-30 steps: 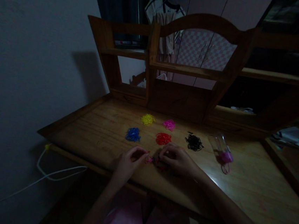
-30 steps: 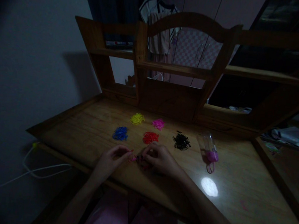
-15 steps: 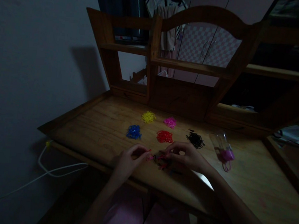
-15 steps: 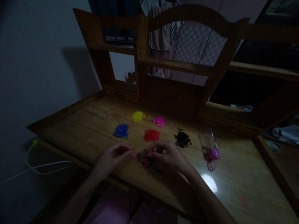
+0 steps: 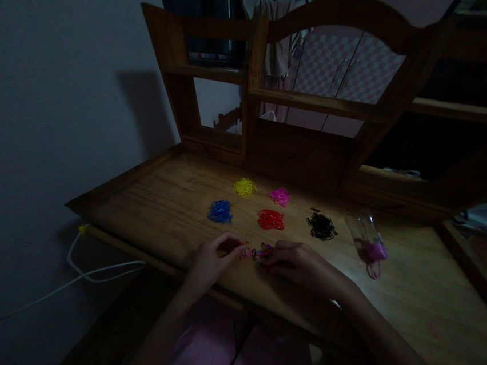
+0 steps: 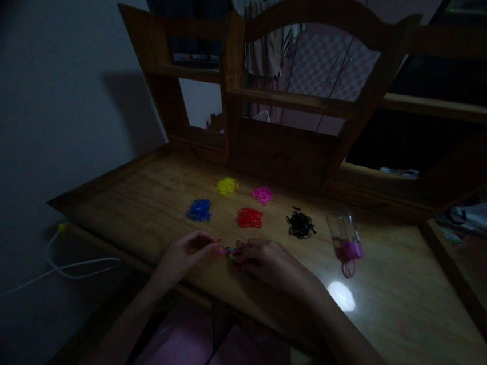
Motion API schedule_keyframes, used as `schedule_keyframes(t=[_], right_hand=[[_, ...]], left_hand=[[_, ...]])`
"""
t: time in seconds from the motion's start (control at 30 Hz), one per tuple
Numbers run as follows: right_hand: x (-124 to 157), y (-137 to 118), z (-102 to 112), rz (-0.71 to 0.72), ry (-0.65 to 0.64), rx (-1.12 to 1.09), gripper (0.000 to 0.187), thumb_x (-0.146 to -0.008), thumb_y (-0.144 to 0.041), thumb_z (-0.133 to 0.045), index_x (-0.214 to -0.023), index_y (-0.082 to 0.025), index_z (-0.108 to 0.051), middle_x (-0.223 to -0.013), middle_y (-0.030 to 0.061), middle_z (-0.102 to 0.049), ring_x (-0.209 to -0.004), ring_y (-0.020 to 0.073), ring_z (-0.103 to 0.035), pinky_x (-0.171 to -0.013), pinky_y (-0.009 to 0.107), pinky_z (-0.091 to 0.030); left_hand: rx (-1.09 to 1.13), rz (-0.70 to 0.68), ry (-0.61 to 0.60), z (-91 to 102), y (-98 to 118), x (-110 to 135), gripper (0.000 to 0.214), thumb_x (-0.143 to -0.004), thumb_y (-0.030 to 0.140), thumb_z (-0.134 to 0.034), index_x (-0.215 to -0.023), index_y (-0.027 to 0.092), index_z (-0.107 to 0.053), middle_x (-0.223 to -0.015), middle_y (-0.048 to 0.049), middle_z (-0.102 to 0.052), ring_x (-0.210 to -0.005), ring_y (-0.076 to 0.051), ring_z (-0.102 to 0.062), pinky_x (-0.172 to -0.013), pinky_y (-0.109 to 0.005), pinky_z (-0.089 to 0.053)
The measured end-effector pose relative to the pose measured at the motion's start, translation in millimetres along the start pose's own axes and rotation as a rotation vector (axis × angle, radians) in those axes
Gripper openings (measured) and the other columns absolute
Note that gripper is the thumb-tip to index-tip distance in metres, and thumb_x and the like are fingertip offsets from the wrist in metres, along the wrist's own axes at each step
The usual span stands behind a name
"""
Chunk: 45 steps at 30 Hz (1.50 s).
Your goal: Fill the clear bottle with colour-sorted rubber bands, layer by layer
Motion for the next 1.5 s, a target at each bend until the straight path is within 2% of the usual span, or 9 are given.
schedule_keyframes(t=[0.13,0.27,0.4,0.7,0.8,0.93,1.17,1.37,1.5], right_hand=[[0.5,-3.8,-0.9,-0.004,0.018,0.03,0.011,-0.091,-0.019,-0.06,-0.094,-0.022,-0.069,-0.096,0.0029,-0.065,-0.085,0.0142,-0.061,-0.076,0.023,-0.045],[0.7,-1.6,-0.8,-0.023,0.052,-0.016,0.009,-0.091,-0.022,-0.06,-0.094,-0.021,-0.068,-0.098,0.0036,-0.064,-0.085,0.0145,-0.06,-0.076,0.024,-0.045],[-0.4,1.6,3.6,-0.039,0.108,-0.209,0.014,-0.09,-0.032,-0.063,-0.09,-0.019,-0.068,-0.098,0.0045,-0.064,-0.087,0.0154,-0.06,-0.075,0.024,-0.045],[-4.6,29.9,5.6,-0.315,0.325,-0.824,0.028,-0.08,-0.042,-0.072,-0.089,-0.017,-0.065,-0.077,0.0019,-0.068,-0.061,0.0114,-0.058,-0.056,0.023,-0.043],[-5.2,38.7,5.1,-0.372,0.423,-0.963,0.03,-0.074,-0.041,-0.078,-0.087,-0.016,-0.068,-0.076,0.0018,-0.069,-0.064,0.0118,-0.061,-0.061,0.024,-0.047],[-4.1,46.8,2.8,-0.481,0.514,-1.016,0.031,-0.068,-0.042,-0.081,-0.083,-0.016,-0.072,-0.077,0.0021,-0.07,-0.066,0.0123,-0.062,-0.065,0.025,-0.049],[-2.8,49.8,9.3,-0.496,0.507,-0.857,0.036,-0.072,-0.044,-0.076,-0.094,-0.016,-0.075,-0.086,0.0066,-0.074,-0.08,0.0193,-0.067,-0.076,0.032,-0.051],[-6.5,56.6,20.7,-0.362,0.657,-0.198,0.025,-0.083,-0.039,-0.065,-0.098,-0.02,-0.074,-0.094,0.0059,-0.073,-0.086,0.0221,-0.067,-0.077,0.034,-0.05],[-12.6,55.0,15.2,-0.268,0.634,0.074,0.018,-0.086,-0.035,-0.062,-0.092,-0.02,-0.071,-0.089,0.0044,-0.071,-0.079,0.0196,-0.064,-0.074,0.032,-0.049]], left_hand=[[-0.017,0.002,0.005,0.4,0.4,-0.1,0.02,-0.082,0.04,-0.065,-0.086,0.02,-0.067,-0.086,-0.0011,-0.073,-0.083,-0.018,-0.069,-0.077,-0.025,-0.054],[-0.039,-0.019,0.021,0.4,-1.1,0.0,0.018,-0.082,0.038,-0.065,-0.085,0.02,-0.068,-0.087,-0.0009,-0.072,-0.083,-0.017,-0.068,-0.079,-0.026,-0.053],[-0.015,-0.015,0.005,0.2,-0.8,0.5,0.018,-0.083,0.038,-0.065,-0.087,0.021,-0.067,-0.087,-0.0001,-0.072,-0.084,-0.016,-0.068,-0.079,-0.024,-0.052],[-0.022,-0.017,0.01,0.5,-2.5,0.4,0.02,-0.082,0.04,-0.065,-0.086,0.021,-0.068,-0.088,-0.0008,-0.073,-0.085,-0.018,-0.068,-0.079,-0.025,-0.052],[-0.032,-0.006,0.006,-0.6,-3.8,0.5,0.021,-0.082,0.042,-0.066,-0.086,0.021,-0.068,-0.088,-0.0008,-0.073,-0.084,-0.018,-0.068,-0.079,-0.026,-0.052],[-0.037,-0.012,-0.001,-1.8,-3.5,1.4,0.02,-0.083,0.041,-0.064,-0.088,0.022,-0.068,-0.088,-0.0005,-0.073,-0.084,-0.018,-0.069,-0.08,-0.026,-0.052],[-0.063,-0.019,0.002,-1.5,-0.5,1.6,0.019,-0.084,0.04,-0.063,-0.089,0.023,-0.07,-0.09,0.0004,-0.074,-0.087,-0.018,-0.069,-0.08,-0.026,-0.053],[-0.047,-0.045,-0.003,-1.4,-2.3,2.3,0.02,-0.086,0.037,-0.059,-0.095,0.024,-0.071,-0.098,-0.0013,-0.074,-0.094,-0.019,-0.068,-0.087,-0.03,-0.053],[0.077,-0.023,-0.023,-2.1,-1.2,-2.1,0.021,-0.085,0.036,-0.06,-0.095,0.02,-0.069,-0.094,-0.0038,-0.074,-0.087,-0.019,-0.07,-0.081,-0.029,-0.055]])
Point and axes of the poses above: each hand's wrist, its own x-axis away from the middle knuckle, its own z-axis out of the back of the hand, y = z × x, the point moved 2 cm from there along -x, towards the middle knuckle
